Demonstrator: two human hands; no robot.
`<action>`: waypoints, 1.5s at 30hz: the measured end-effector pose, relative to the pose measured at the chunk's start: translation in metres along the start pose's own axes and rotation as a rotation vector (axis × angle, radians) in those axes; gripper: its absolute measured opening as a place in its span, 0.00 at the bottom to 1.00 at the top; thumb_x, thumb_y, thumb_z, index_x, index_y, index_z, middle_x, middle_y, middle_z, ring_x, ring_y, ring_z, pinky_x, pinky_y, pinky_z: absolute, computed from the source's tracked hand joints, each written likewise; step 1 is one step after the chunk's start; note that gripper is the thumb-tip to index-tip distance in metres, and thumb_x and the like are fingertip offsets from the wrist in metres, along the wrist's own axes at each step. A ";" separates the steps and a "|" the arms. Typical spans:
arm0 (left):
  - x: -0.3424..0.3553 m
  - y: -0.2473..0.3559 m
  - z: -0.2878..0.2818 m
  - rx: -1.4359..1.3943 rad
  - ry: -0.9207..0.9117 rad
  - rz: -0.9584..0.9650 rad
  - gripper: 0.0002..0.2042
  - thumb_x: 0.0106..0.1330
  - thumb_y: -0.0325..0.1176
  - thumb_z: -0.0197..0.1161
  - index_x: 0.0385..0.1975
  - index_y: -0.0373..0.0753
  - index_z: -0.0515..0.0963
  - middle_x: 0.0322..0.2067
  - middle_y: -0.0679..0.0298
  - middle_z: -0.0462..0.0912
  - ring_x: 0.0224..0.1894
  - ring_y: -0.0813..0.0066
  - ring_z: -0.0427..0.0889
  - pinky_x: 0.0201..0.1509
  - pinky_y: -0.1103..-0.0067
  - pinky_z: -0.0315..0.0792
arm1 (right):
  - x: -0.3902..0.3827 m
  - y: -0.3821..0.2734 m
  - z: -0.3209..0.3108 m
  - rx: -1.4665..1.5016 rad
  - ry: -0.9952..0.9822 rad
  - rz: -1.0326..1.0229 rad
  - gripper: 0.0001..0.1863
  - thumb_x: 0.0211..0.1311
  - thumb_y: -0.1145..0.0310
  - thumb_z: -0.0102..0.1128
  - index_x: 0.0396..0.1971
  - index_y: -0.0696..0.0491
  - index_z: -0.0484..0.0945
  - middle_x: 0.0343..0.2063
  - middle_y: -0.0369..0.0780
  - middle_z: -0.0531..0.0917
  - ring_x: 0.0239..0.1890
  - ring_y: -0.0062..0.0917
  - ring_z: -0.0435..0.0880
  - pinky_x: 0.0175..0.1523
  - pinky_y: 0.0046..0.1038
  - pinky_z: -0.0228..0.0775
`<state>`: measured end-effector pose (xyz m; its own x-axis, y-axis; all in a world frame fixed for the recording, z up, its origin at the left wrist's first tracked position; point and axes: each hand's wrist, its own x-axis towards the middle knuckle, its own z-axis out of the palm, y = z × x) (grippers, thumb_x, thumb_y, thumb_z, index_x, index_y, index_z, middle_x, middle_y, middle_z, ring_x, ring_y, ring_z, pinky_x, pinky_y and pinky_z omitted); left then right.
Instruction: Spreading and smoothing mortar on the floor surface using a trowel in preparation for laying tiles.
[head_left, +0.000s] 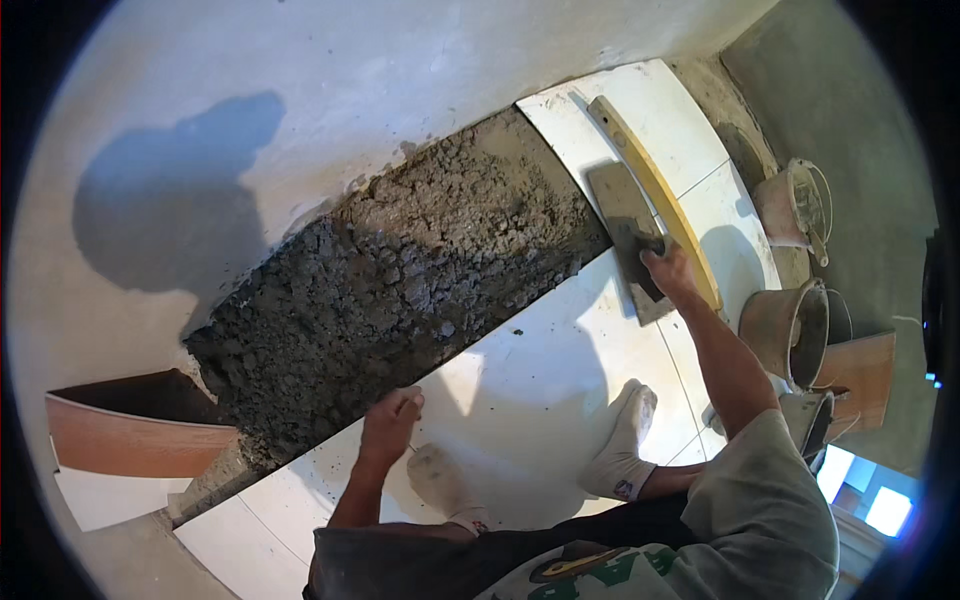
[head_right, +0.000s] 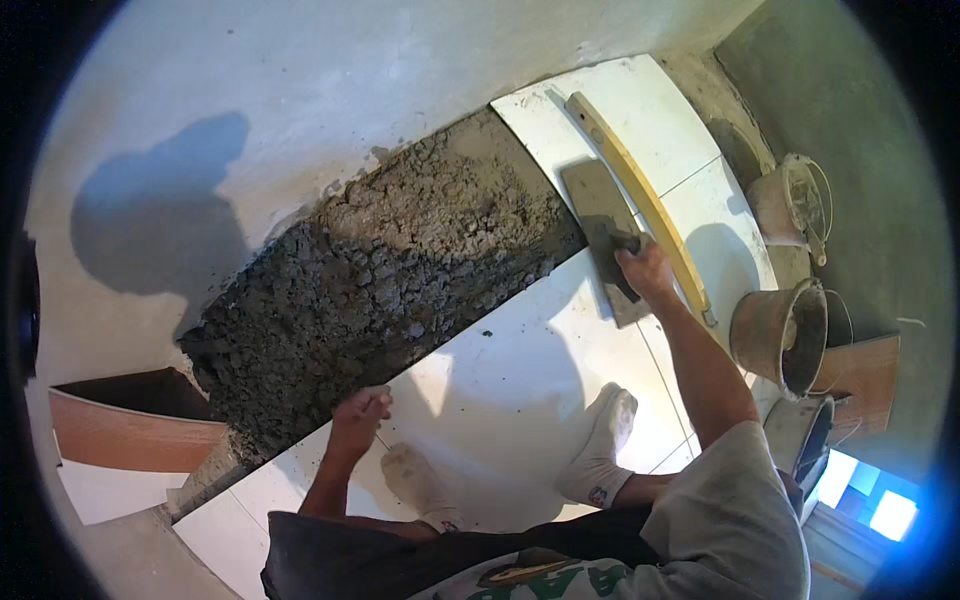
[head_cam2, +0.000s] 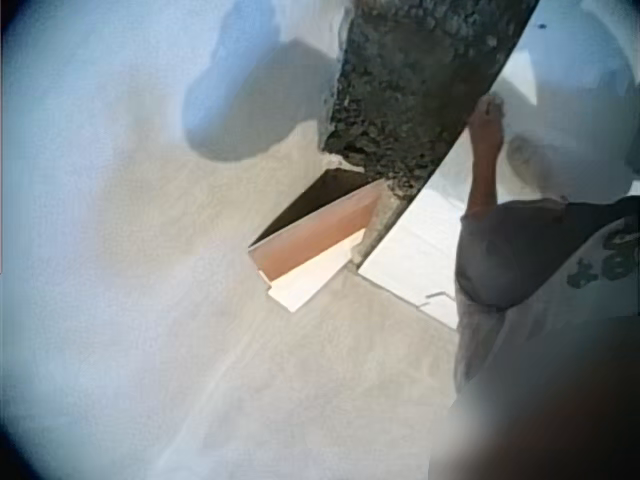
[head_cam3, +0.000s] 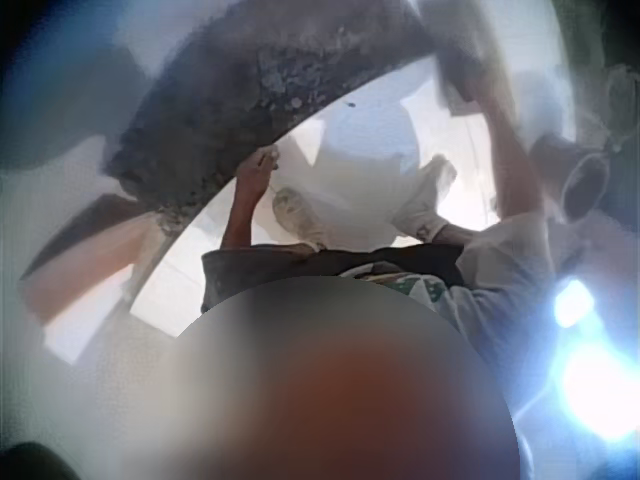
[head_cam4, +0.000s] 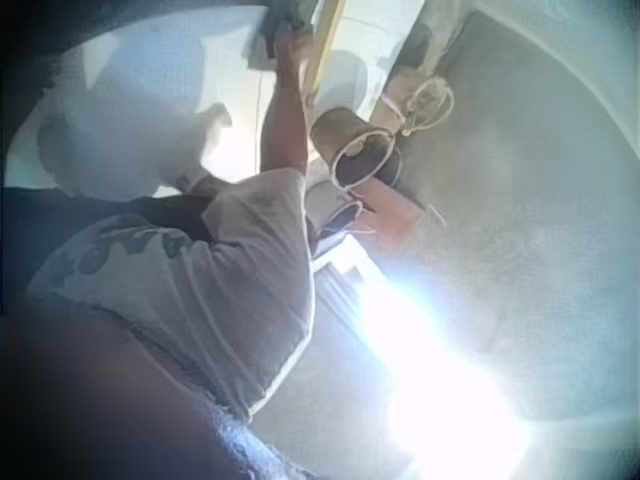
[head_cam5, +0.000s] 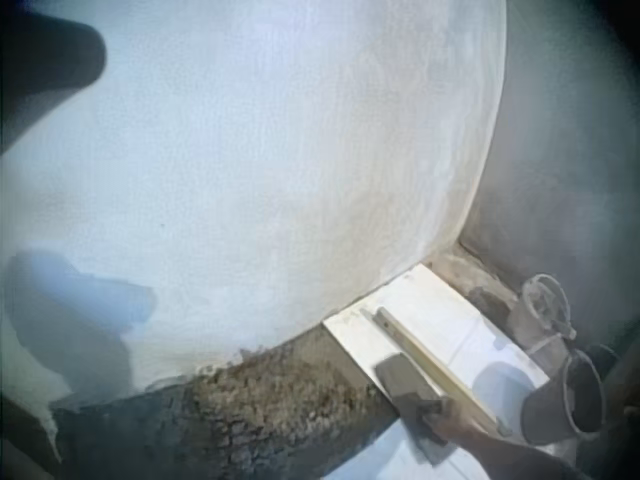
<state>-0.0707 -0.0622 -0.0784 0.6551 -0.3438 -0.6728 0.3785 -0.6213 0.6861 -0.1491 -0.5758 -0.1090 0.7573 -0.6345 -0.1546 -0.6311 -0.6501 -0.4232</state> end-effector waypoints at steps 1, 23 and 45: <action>-0.003 -0.006 0.001 -0.077 -0.022 -0.005 0.16 0.65 0.40 0.58 0.45 0.34 0.78 0.29 0.60 0.82 0.32 0.76 0.80 0.41 0.79 0.72 | 0.001 -0.030 0.004 0.067 -0.030 0.080 0.24 0.50 0.59 0.63 0.42 0.62 0.75 0.34 0.53 0.82 0.41 0.42 0.82 0.47 0.37 0.71; -0.035 -0.025 -0.039 -0.313 0.087 -0.082 0.17 0.69 0.40 0.53 0.48 0.34 0.76 0.39 0.61 0.83 0.34 0.78 0.81 0.36 0.80 0.72 | -0.034 -0.295 0.126 0.206 -0.544 0.036 0.34 0.59 0.42 0.51 0.37 0.65 0.77 0.31 0.57 0.81 0.39 0.47 0.83 0.46 0.42 0.73; -0.023 0.010 -0.016 -0.293 0.079 -0.054 0.18 0.68 0.42 0.55 0.48 0.35 0.76 0.37 0.62 0.83 0.33 0.77 0.81 0.35 0.81 0.72 | -0.015 -0.317 0.105 -0.341 -0.518 -0.353 0.24 0.64 0.49 0.50 0.45 0.57 0.73 0.37 0.48 0.83 0.42 0.40 0.84 0.50 0.40 0.74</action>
<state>-0.0714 -0.0492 -0.0521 0.6736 -0.2525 -0.6947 0.5791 -0.4037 0.7083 0.0572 -0.3167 -0.0664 0.8552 -0.1366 -0.4999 -0.2864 -0.9285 -0.2363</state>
